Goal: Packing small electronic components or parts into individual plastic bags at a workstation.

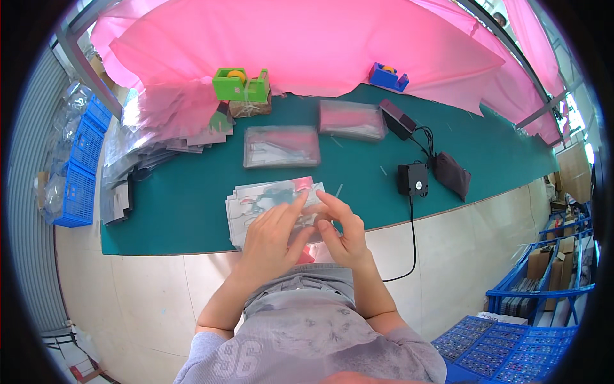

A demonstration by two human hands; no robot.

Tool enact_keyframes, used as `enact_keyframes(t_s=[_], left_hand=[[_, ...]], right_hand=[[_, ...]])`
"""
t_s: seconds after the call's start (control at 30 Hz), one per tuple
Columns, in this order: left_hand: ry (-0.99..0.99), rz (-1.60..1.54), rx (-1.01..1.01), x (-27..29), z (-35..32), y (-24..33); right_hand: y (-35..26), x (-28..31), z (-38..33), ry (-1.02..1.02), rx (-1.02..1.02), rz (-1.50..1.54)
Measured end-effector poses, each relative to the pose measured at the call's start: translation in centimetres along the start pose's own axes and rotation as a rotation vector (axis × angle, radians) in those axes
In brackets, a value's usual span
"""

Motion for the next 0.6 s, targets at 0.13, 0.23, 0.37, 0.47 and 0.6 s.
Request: enact_keyframes(t_s=[0.13, 0.23, 0.37, 0.47, 0.6], left_hand=[[-0.059, -0.002, -0.003, 0.0, 0.0, 0.2], [-0.069, -0.014, -0.007, -0.3, 0.0, -0.1], [-0.068, -0.044, -0.038, -0.5, 0.1, -0.2], [-0.177, -0.108, -0.066, -1.3, -0.2, -1.0], [-0.125, -0.148, -0.047, -1.4, -0.1, -1.3]], right_hand=[[-0.6, -0.1, 0.4, -0.042, 0.1, -0.188], [-1.1, -0.3, 0.4, 0.006, 0.221, -0.313], [-0.9, -0.3, 0.5, 0.009, 0.186, -0.334], [-0.6, -0.4, 0.5, -0.012, 0.194, -0.358], [-0.2, -0.3, 0.4, -0.01, 0.132, -0.379]])
Point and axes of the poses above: each hand's wrist, its own z-axis towards the middle knuckle, its own x-axis out of the back of the hand, y = z × x, the point moved 7 cm from there along z, towards the middle knuckle, and after that the axes turned 3 degrees about -y, right-handed, at the moved point
